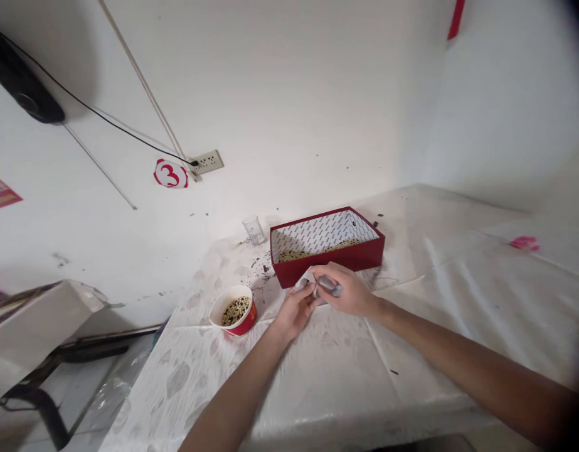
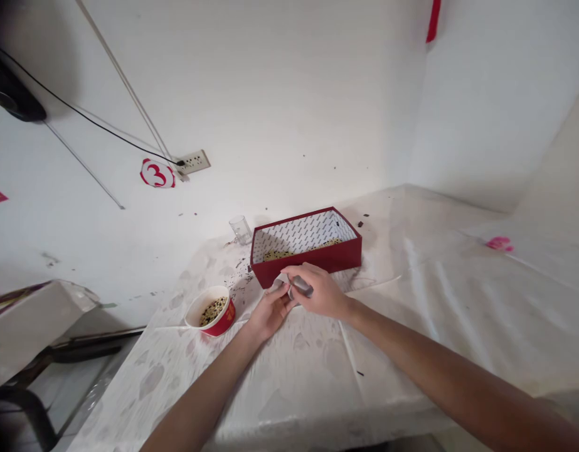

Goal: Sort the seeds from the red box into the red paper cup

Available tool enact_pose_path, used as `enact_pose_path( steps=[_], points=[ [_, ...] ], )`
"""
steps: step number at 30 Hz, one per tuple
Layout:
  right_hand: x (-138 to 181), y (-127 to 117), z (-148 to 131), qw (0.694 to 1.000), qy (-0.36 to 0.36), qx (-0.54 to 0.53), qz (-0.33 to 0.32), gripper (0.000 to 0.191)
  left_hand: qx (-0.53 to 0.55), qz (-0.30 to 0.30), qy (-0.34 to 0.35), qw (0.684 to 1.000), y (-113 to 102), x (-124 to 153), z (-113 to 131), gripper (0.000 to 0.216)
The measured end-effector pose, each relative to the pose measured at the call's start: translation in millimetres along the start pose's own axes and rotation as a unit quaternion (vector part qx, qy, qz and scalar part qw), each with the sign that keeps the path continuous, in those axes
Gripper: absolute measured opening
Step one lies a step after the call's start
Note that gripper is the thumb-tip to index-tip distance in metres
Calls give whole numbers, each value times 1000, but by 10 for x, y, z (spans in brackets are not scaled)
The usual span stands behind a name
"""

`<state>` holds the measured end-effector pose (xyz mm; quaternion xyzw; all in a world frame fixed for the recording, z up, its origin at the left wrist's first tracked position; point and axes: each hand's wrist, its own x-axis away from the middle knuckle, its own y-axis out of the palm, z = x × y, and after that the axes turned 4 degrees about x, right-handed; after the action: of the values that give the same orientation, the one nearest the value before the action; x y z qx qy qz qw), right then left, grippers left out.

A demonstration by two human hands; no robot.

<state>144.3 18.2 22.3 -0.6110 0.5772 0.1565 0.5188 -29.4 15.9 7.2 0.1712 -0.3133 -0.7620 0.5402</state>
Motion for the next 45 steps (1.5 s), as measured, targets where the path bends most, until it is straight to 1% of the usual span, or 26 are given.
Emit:
enact_pose_path(
  steps=[4, 8, 13, 17, 21, 26, 29, 30, 32, 34, 36, 40, 42, 45],
  points=[
    [-20, -22, -12, 1000, 4, 10, 4, 38, -24, -6, 8, 1000, 8, 4, 18, 22],
    [-40, -37, -57, 1000, 18, 20, 11, 27, -31, -23, 28, 999, 31, 17, 19, 23],
    [-45, -46, -65, 998, 40, 43, -5, 14, -28, -12, 43, 999, 57, 17, 1, 23],
    [-32, -41, -30, 995, 53, 78, -12, 13, -44, -6, 52, 998, 86, 24, 4, 24],
    [-30, -46, -29, 994, 40, 100, -13, 15, -69, -1, 61, 996, 111, 41, 13, 26],
    [-42, -62, -44, 992, 30, 124, -2, 12, -78, -15, 54, 995, 78, 21, -3, 22],
    [-57, -96, -55, 993, 29, 115, 3, 10, -32, -18, 22, 999, 36, -5, 5, 14],
    [-63, -109, -60, 994, 30, 108, 8, 10, -13, -17, 10, 1000, 25, -11, 13, 14],
    [-75, -131, -70, 995, 29, 97, 22, 10, 5, -20, -1, 1000, 11, -15, 36, 22],
    [-82, -140, -78, 995, 22, 89, 28, 9, -6, -28, -1, 1000, 6, -11, 56, 29],
    [-85, -137, -80, 996, 12, 83, 25, 8, -23, -27, -5, 999, 5, -7, 67, 27],
    [-86, -118, -68, 996, 2, 82, 22, 9, -30, 16, -24, 999, 4, -8, 67, 25],
    [-86, -111, -54, 996, 3, 90, 22, 10, -33, 28, -29, 999, 7, -6, 64, 26],
    [-81, -99, -30, 995, -1, 99, 18, 12, -52, 14, -25, 998, 14, 5, 65, 25]
  ],
)
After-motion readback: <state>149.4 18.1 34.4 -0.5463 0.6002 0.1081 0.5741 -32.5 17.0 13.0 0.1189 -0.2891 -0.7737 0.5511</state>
